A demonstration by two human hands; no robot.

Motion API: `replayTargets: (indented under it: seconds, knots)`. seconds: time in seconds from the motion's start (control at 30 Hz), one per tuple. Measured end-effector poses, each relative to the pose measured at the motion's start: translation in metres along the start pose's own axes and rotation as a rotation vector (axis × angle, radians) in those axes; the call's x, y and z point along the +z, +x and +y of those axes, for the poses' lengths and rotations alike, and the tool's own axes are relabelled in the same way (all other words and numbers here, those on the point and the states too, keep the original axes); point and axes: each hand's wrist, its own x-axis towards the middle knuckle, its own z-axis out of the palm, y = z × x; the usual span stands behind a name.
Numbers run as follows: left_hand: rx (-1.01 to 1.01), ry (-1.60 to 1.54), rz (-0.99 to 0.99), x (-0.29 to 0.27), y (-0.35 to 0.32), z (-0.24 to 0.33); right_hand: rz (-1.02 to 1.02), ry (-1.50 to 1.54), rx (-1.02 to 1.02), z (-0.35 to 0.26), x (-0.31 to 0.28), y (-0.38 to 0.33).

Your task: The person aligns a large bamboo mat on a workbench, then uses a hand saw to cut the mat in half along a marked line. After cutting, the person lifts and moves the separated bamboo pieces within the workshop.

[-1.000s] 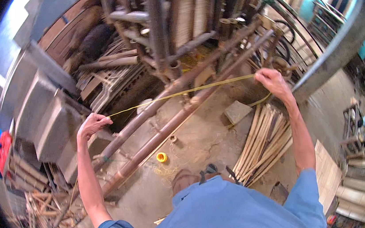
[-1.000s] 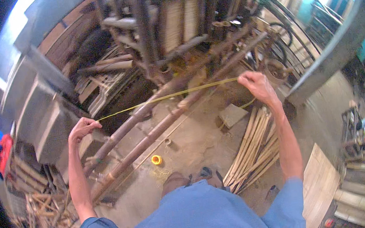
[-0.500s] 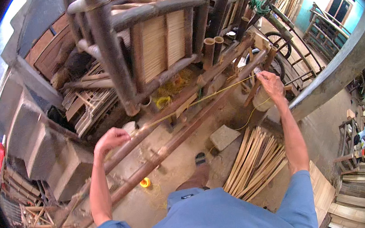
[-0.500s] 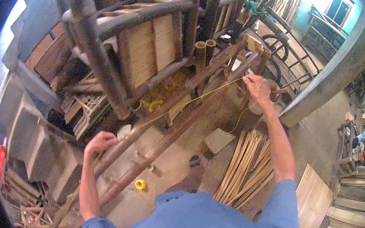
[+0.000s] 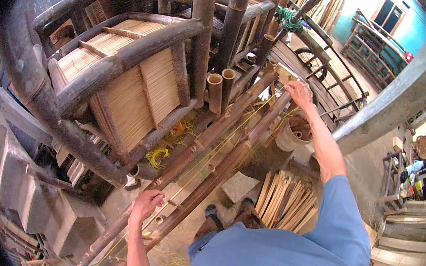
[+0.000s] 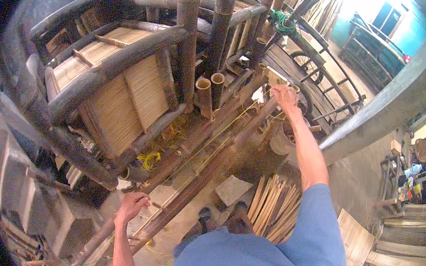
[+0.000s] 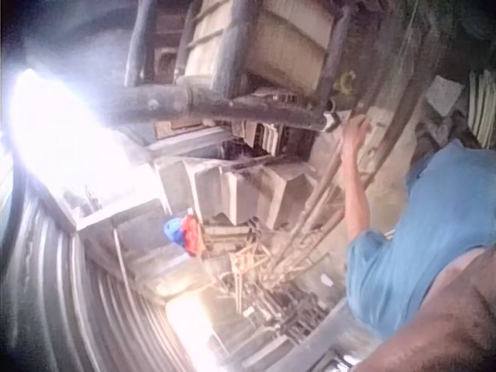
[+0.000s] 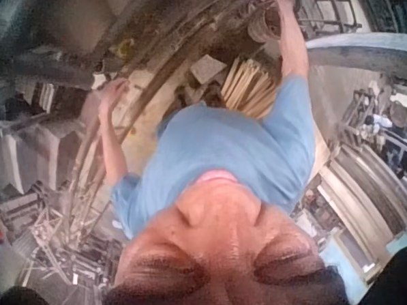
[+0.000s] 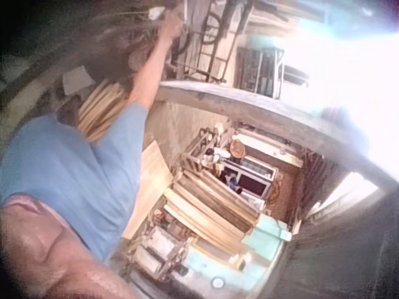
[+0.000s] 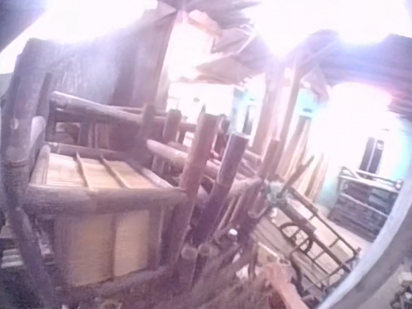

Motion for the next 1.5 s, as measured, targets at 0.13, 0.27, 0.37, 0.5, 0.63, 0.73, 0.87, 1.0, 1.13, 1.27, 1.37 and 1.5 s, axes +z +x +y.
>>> replayTargets:
  seconds: [0.13,0.27,0.37,0.5,0.63,0.73,0.87,1.0,1.13,1.27,1.37,1.5]
  knots:
    - [-0.046,0.077,0.092,0.022,0.031,0.001,-0.008,-0.085,0.008,0.054,0.014,0.067]
    - [-0.143,0.145,0.18,0.037,0.046,-0.01,-0.048,0.018,0.022,0.085,0.043,0.11]
    - [-0.205,0.271,0.252,0.053,0.058,-0.012,-0.029,-0.011,0.074,0.113,0.06,0.123]
    - [-0.282,0.108,0.105,0.069,0.059,-0.038,-0.03,0.008,0.039,0.125,0.076,0.107]
    - [-0.448,0.507,-0.153,0.058,0.076,-0.081,0.014,0.035,0.119,0.113,0.081,0.079]
    - [-0.298,0.72,-0.249,0.058,0.098,-0.073,0.021,0.103,0.225,0.119,0.09,0.054]
    - [-0.415,0.391,0.047,0.093,0.105,0.047,0.144,0.297,0.201,0.141,0.09,-0.026]
    - [-0.329,-0.11,0.373,0.102,0.066,0.123,0.004,0.56,0.212,0.081,0.064,-0.154]
    - [0.087,-0.547,-0.125,0.173,0.102,0.195,-0.22,0.885,0.326,-0.006,0.036,-0.244]
    - [0.284,-0.257,0.127,0.26,0.177,0.213,-0.709,0.898,0.182,-0.067,0.023,-0.279]
    - [-0.086,-0.903,-0.262,0.273,0.208,0.222,-1.09,0.77,0.046,-0.051,0.013,-0.263]
    - [-0.212,-0.804,0.044,0.287,0.193,0.219,-0.759,0.66,-0.171,0.055,0.047,-0.193]
